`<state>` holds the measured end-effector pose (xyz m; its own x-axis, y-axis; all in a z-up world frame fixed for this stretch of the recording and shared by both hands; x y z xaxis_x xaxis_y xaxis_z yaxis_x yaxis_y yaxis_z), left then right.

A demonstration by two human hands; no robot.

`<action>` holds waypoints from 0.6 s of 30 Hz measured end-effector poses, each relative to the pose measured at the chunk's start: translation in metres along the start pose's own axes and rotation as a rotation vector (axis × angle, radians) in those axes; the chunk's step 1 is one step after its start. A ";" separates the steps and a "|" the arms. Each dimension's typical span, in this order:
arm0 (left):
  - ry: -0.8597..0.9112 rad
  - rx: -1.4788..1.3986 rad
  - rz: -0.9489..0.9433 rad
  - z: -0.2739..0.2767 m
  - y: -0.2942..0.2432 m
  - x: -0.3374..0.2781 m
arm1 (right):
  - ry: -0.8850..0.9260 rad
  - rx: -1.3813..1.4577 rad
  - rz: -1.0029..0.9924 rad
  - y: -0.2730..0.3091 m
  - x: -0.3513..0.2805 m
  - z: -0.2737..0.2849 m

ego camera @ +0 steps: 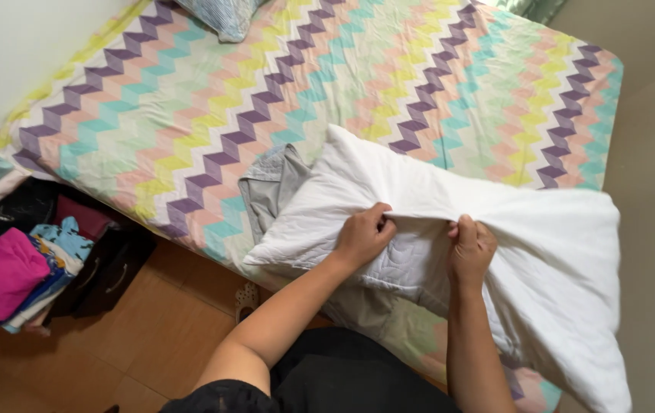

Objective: The recorder puts a pillow into a grey pillowcase and then places it into a patterned decorative pillowcase before arranging it on the bed.

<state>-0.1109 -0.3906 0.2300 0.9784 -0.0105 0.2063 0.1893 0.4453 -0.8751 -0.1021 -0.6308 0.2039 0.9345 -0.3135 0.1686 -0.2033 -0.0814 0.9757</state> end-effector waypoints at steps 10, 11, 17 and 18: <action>-0.291 0.068 0.078 0.228 0.174 0.039 | 0.285 -0.125 -0.075 -0.040 -0.013 -0.323; -0.316 0.062 0.095 0.253 0.194 0.041 | 0.312 -0.097 -0.100 -0.054 -0.019 -0.355; -0.397 0.140 0.127 0.372 0.306 0.047 | 0.338 -0.123 -0.203 -0.126 -0.060 -0.508; -0.412 0.163 0.170 0.386 0.317 0.045 | 0.343 -0.134 -0.239 -0.143 -0.068 -0.523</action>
<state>-0.0388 0.0962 0.1309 0.8738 0.4161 0.2517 -0.0179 0.5448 -0.8384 0.0160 -0.1027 0.1265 0.9982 0.0338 -0.0496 0.0491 0.0171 0.9986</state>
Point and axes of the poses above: each hand's wrist, its own x-axis towards the middle knuckle, its own z-axis out of the back of the hand, y = z × x, the point moved 3 cm from there along x, towards the middle knuckle, and after that the axes turned 1 degree about x, right-handed, at the moved point
